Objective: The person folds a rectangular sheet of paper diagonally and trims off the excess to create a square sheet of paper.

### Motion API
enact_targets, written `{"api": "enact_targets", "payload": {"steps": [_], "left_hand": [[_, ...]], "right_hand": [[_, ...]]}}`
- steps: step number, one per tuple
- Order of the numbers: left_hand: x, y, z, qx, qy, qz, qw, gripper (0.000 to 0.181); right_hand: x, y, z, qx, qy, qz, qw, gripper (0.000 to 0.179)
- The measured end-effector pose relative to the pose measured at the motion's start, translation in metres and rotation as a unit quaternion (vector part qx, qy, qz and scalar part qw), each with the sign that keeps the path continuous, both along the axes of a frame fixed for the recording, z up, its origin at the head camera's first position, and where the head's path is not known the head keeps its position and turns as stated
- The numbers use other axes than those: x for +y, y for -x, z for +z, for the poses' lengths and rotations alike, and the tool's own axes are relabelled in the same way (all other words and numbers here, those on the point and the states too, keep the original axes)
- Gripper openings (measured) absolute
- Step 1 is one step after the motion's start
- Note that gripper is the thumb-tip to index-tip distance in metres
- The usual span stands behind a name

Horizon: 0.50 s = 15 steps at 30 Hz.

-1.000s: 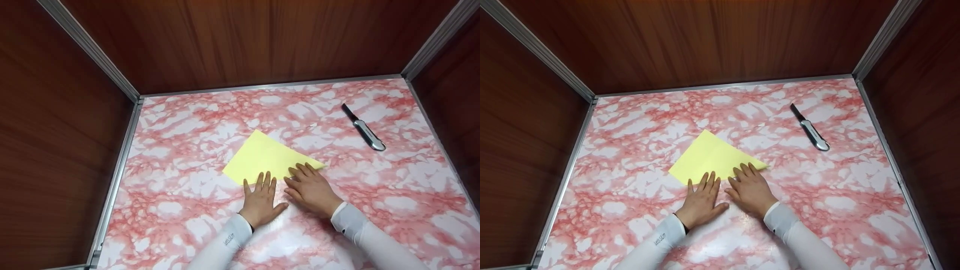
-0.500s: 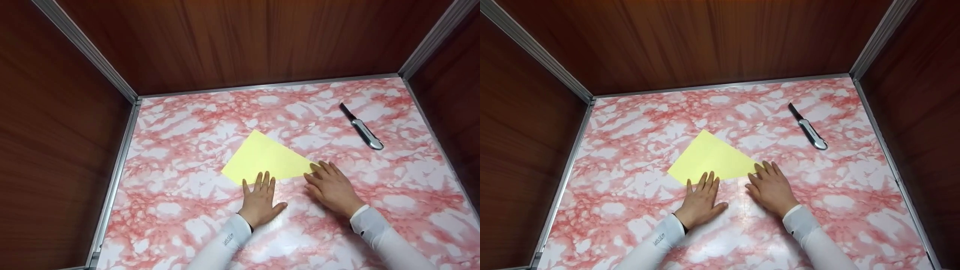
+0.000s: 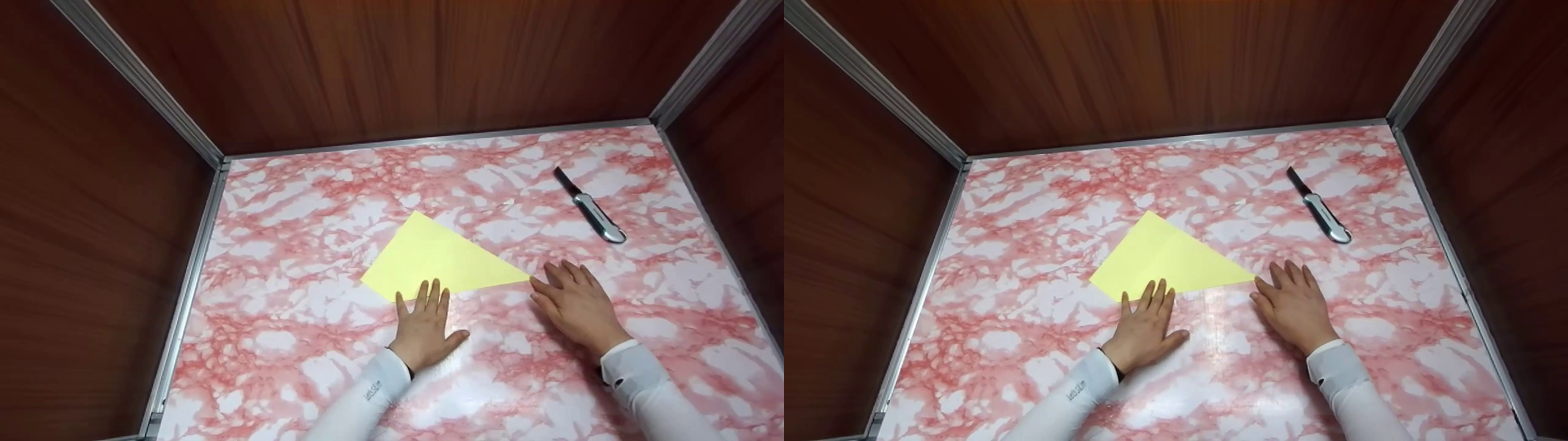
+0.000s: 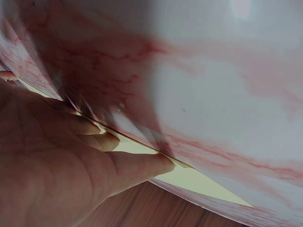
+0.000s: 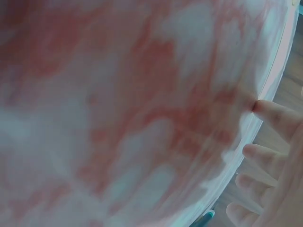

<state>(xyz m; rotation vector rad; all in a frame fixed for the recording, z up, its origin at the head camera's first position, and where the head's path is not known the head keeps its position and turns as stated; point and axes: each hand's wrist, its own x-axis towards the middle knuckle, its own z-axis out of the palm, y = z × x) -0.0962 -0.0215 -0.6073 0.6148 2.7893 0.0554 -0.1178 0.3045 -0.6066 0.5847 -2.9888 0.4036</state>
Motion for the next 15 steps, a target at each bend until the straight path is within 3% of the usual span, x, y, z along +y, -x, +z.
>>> {"api": "enact_targets", "payload": {"steps": [8, 15], "left_hand": [[0.0003, 0.0012, 0.0002, -0.002, -0.008, 0.0, 1.0, 0.095], [-0.0005, 0.0007, -0.0005, -0.006, -0.01, 0.003, 0.9999, 0.095]], "right_hand": [[-0.0016, -0.0004, 0.0032, -0.033, -0.001, -0.051, 0.9981, 0.045], [-0.0063, 0.0028, 0.0045, -0.036, 0.003, -0.063, 0.9974, 0.045]]}}
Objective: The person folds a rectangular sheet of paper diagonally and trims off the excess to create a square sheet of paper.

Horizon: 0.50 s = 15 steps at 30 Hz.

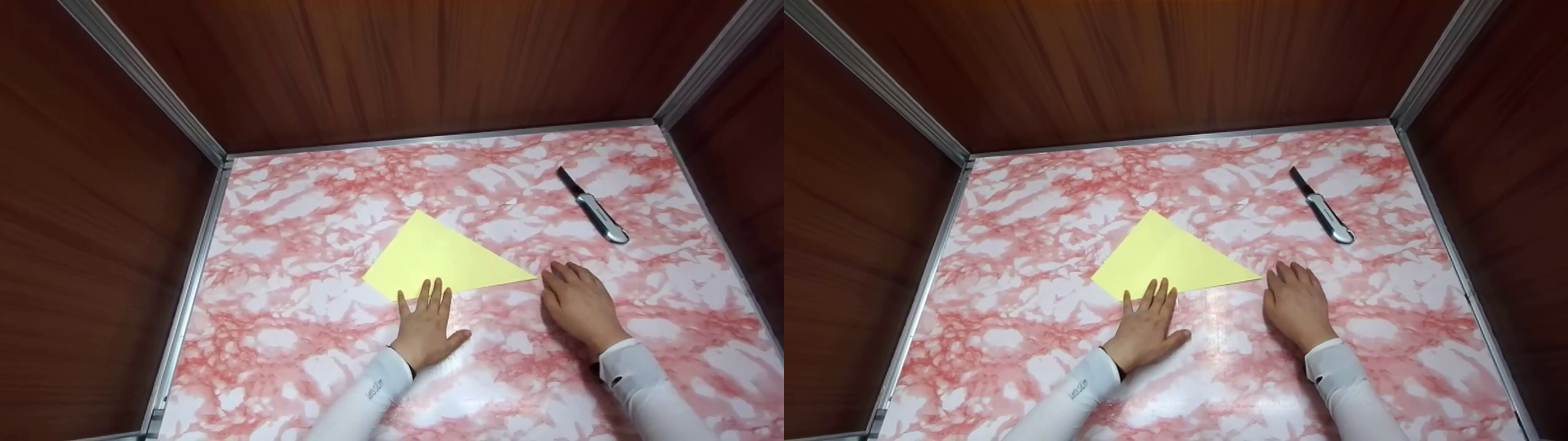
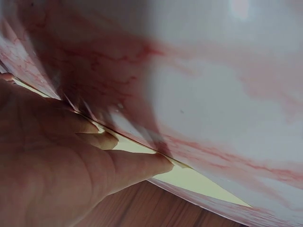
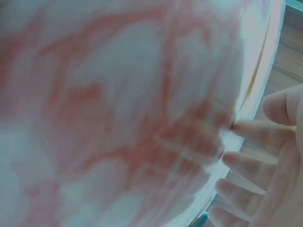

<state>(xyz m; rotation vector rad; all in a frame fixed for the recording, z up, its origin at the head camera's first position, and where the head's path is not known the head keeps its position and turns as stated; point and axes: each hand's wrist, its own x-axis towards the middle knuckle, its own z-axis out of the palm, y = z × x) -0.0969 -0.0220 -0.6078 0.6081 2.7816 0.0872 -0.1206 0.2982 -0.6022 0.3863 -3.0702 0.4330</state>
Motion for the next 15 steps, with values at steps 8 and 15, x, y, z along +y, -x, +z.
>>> {"api": "enact_targets", "payload": {"steps": [8, 15], "left_hand": [[0.0, 0.001, 0.002, 0.003, 0.014, -0.011, 0.9998, 0.096], [0.001, 0.002, 0.001, -0.002, 0.011, -0.003, 0.9999, 0.093]], "right_hand": [[-0.02, 0.0, -0.006, 0.029, 0.013, 0.056, 0.9979, 0.046], [-0.037, -0.002, -0.01, 0.001, 0.01, 0.118, 0.993, 0.049]]}}
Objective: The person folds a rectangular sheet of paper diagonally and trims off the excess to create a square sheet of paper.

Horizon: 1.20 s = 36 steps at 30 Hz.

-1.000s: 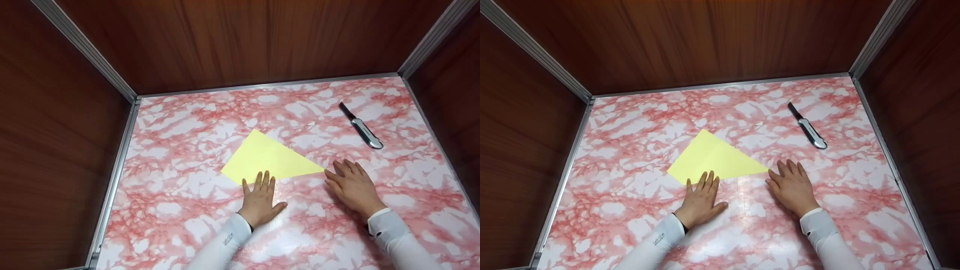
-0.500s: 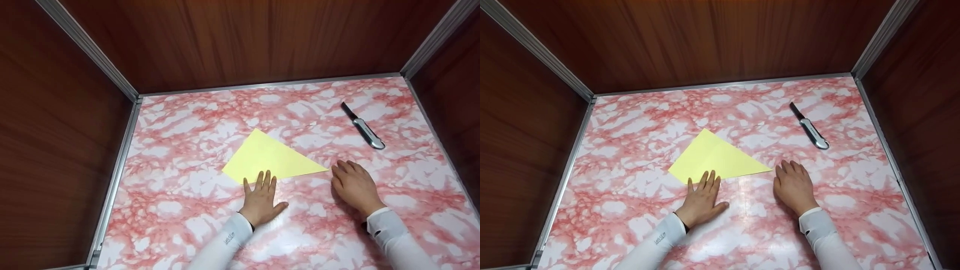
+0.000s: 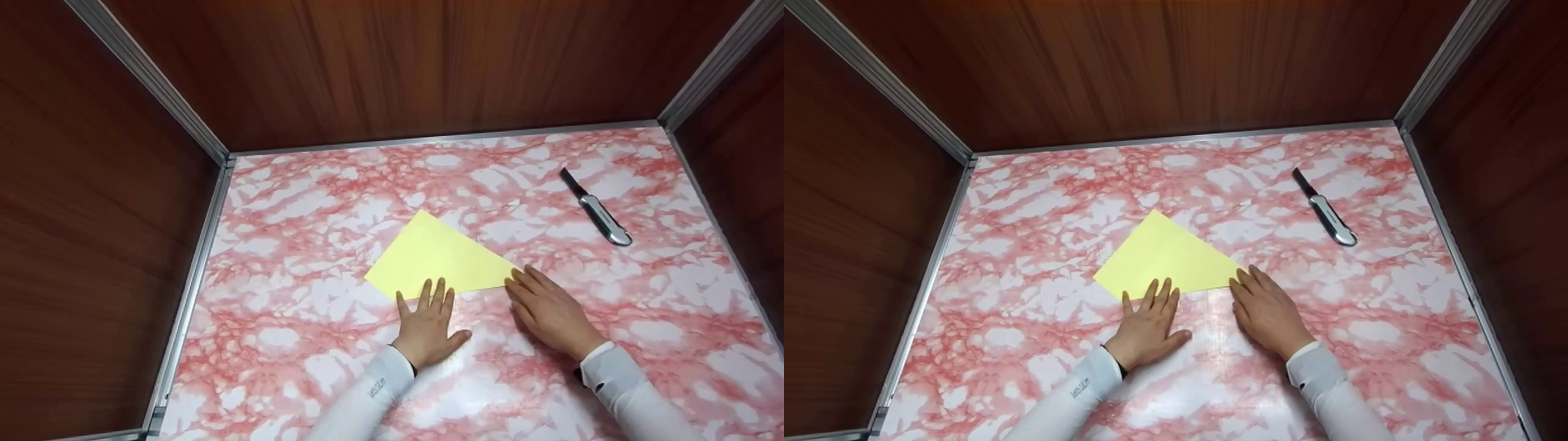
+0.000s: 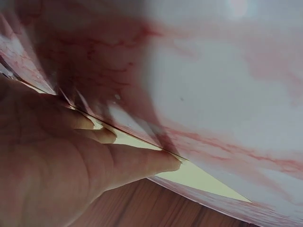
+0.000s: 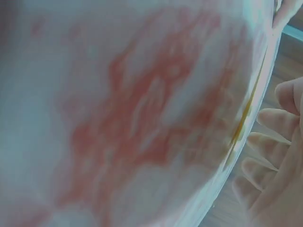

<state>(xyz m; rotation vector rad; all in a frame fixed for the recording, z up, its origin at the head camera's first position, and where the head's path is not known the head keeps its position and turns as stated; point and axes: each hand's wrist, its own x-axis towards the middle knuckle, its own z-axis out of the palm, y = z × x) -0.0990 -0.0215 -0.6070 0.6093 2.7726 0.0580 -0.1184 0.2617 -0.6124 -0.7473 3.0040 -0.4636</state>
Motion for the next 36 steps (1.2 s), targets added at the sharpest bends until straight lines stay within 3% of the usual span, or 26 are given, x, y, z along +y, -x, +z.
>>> {"api": "enact_targets", "payload": {"steps": [8, 12, 23, 36], "left_hand": [[-0.003, 0.002, 0.0, 0.007, -0.013, -0.005, 0.9999, 0.096], [-0.008, 0.008, -0.003, 0.01, -0.018, -0.012, 0.9997, 0.094], [-0.009, 0.021, 0.004, -0.011, -0.032, -0.029, 0.999, 0.092], [-0.008, 0.027, 0.006, -0.03, -0.051, 0.0, 0.9982, 0.088]], "right_hand": [[0.0, -0.003, -0.002, -0.02, -0.005, 0.001, 0.9998, 0.055], [-0.001, -0.002, 0.001, -0.024, -0.01, -0.001, 0.9997, 0.055], [-0.009, 0.0, 0.01, -0.025, -0.036, 0.011, 0.999, 0.056], [-0.009, 0.0, 0.016, -0.032, -0.03, 0.024, 0.9987, 0.052]]}}
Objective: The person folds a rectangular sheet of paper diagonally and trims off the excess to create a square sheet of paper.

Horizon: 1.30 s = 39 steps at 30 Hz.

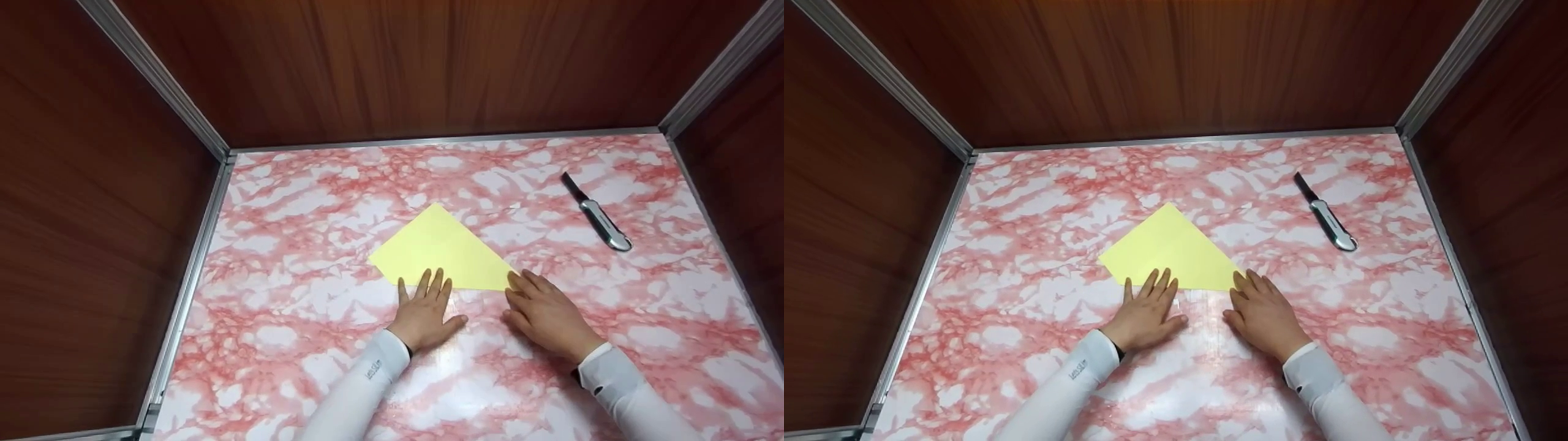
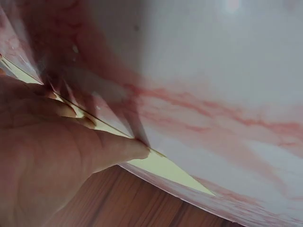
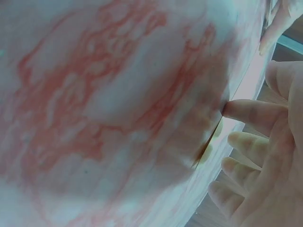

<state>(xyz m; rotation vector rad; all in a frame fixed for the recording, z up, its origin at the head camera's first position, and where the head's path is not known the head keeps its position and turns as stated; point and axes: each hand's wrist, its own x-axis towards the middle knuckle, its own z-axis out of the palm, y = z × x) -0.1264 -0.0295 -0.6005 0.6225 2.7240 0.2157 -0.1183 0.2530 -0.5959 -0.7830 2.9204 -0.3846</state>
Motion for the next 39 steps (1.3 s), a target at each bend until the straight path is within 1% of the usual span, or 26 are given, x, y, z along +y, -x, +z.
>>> {"api": "enact_targets", "payload": {"steps": [4, 6, 8, 10, 13, 15, 17, 19, 23, 26, 27, 31, 34, 36, 39], "left_hand": [[-0.001, 0.006, 0.0, -0.001, -0.001, -0.003, 1.0, 0.084], [-0.002, 0.011, -0.002, 0.007, -0.003, -0.008, 0.9999, 0.079], [-0.002, 0.016, -0.002, 0.023, -0.01, -0.011, 0.9996, 0.07], [-0.001, 0.023, -0.002, 0.043, -0.022, -0.01, 0.9988, 0.058], [0.003, 0.031, -0.003, 0.066, -0.033, -0.005, 0.9972, 0.045], [0.006, 0.034, -0.004, 0.08, -0.037, 0.0, 0.9961, 0.043], [0.01, 0.036, -0.006, 0.094, -0.04, 0.002, 0.9948, 0.047], [0.013, 0.036, -0.007, 0.106, -0.041, 0.002, 0.9935, 0.052], [0.017, 0.035, -0.01, 0.117, -0.038, -0.004, 0.9924, 0.058], [0.017, 0.034, -0.011, 0.12, -0.039, -0.01, 0.9919, 0.054], [0.017, 0.034, -0.012, 0.12, -0.039, -0.011, 0.9919, 0.053], [0.016, 0.035, -0.013, 0.114, -0.04, -0.011, 0.9927, 0.051], [0.016, 0.035, -0.013, 0.111, -0.041, -0.011, 0.9929, 0.052], [0.015, 0.035, -0.013, 0.117, -0.043, -0.013, 0.9921, 0.052], [0.015, 0.034, -0.013, 0.127, -0.042, -0.016, 0.9909, 0.052]], "right_hand": [[-0.002, 0.001, 0.003, -0.024, 0.007, -0.013, 0.9996, 0.048], [-0.004, 0.003, 0.005, -0.035, 0.022, -0.026, 0.9988, 0.045], [-0.006, 0.007, 0.008, -0.052, 0.046, -0.042, 0.9967, 0.042], [-0.009, 0.012, 0.009, -0.073, 0.077, -0.06, 0.9926, 0.042], [-0.013, 0.022, 0.011, -0.102, 0.131, -0.085, 0.9824, 0.045], [-0.016, 0.029, 0.013, -0.115, 0.164, -0.103, 0.9744, 0.05], [-0.019, 0.038, 0.015, -0.127, 0.192, -0.123, 0.9654, 0.054], [-0.024, 0.046, 0.017, -0.147, 0.22, -0.148, 0.9528, 0.057], [-0.032, 0.06, 0.023, -0.188, 0.27, -0.191, 0.9247, 0.064], [-0.038, 0.066, 0.025, -0.209, 0.3, -0.221, 0.904, 0.069], [-0.039, 0.067, 0.026, -0.213, 0.308, -0.229, 0.8988, 0.07], [-0.044, 0.07, 0.029, -0.242, 0.334, -0.259, 0.8733, 0.071], [-0.046, 0.071, 0.031, -0.263, 0.346, -0.268, 0.86, 0.072], [-0.047, 0.072, 0.031, -0.272, 0.354, -0.277, 0.851, 0.072], [-0.046, 0.074, 0.029, -0.276, 0.354, -0.288, 0.8459, 0.07]]}}
